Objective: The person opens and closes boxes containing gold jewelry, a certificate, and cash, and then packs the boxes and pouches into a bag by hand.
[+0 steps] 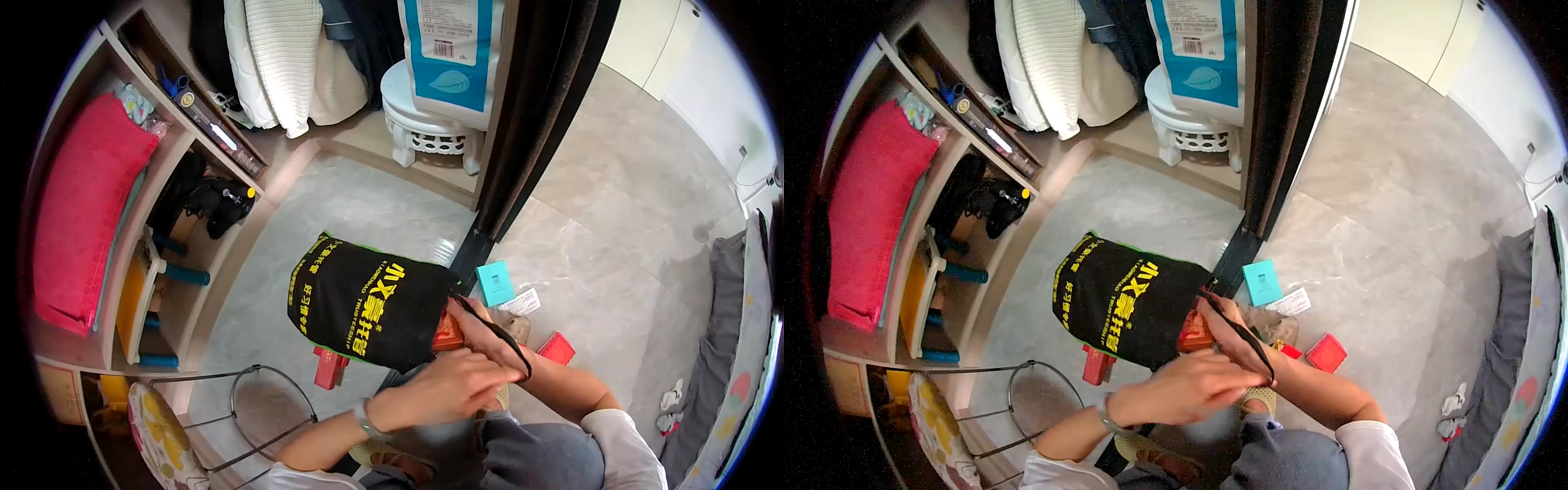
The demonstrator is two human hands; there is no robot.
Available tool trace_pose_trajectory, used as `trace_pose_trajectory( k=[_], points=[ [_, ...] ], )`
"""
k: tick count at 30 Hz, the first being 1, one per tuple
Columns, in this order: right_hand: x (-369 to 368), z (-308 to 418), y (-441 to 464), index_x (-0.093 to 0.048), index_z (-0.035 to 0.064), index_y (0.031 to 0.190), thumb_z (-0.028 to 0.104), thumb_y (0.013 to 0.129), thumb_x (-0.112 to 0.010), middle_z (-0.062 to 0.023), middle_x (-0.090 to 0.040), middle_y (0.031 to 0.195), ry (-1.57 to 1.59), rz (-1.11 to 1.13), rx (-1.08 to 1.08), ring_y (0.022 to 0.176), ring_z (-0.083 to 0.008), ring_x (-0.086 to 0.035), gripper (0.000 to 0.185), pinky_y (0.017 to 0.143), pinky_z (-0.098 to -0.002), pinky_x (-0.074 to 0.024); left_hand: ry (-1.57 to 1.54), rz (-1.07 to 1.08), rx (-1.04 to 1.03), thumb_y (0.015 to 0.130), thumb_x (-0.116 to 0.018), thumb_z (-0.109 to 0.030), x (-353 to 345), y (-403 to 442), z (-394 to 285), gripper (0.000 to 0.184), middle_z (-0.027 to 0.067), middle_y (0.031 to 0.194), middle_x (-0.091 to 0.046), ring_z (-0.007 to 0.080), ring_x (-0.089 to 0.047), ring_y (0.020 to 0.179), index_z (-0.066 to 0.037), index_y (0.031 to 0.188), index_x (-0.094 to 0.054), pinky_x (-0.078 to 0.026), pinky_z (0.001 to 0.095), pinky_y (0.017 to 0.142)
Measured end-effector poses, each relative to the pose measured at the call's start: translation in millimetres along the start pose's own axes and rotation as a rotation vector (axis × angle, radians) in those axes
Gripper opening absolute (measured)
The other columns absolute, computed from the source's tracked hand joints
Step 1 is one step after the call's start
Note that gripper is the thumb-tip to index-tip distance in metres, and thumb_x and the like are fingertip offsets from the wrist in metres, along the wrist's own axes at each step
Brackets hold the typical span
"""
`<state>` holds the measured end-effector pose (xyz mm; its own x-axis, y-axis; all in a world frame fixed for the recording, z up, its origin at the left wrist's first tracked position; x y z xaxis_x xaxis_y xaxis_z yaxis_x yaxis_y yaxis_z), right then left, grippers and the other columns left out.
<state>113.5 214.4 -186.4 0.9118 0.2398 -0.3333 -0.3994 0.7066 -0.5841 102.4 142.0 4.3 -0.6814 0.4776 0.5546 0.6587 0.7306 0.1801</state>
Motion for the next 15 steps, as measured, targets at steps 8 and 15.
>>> trace_pose_trajectory(
  k=[8, 15],
  points=[
    [6.4, -51.7, 15.4, -0.057, 0.0000, 0.117, 0.022, 0.098, -0.055, -0.0092, -0.062, 0.114, 0.550, 0.233, -0.234, 0.102, -0.0234, -0.060, 0.029, 0.089, -0.0365, -0.0500, 0.146, -0.118, 0.150, 0.089, -0.058, -0.008, -1.9, -2.4, 21.0, 0.032, 0.0137, 0.095, -0.066, 0.0325, -0.062, 0.092, -0.004, 0.120, -0.061, -0.049, 0.0416, 0.081],
    [-10.7, -52.3, 16.0, -0.058, -0.0004, 0.116, 0.021, 0.097, -0.055, -0.0097, -0.063, 0.112, 0.464, 0.191, -0.087, 0.101, -0.0230, -0.061, 0.029, 0.089, -0.0356, -0.0502, -0.220, -0.013, -0.109, 0.084, -0.065, -0.008, -60.7, -4.3, -22.4, 0.036, 0.0097, 0.093, -0.063, 0.0287, -0.061, 0.089, -0.012, 0.119, -0.063, -0.049, 0.0416, 0.082]
  ],
)
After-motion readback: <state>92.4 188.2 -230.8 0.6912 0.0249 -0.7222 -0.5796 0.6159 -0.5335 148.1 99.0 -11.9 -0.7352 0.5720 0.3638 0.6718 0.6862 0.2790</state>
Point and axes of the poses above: each hand's wrist, its own y-axis towards the middle knuckle, its own x-axis out of the back of the hand, z = x × y, the point moved 9 cm from there along y, towards the middle knuckle
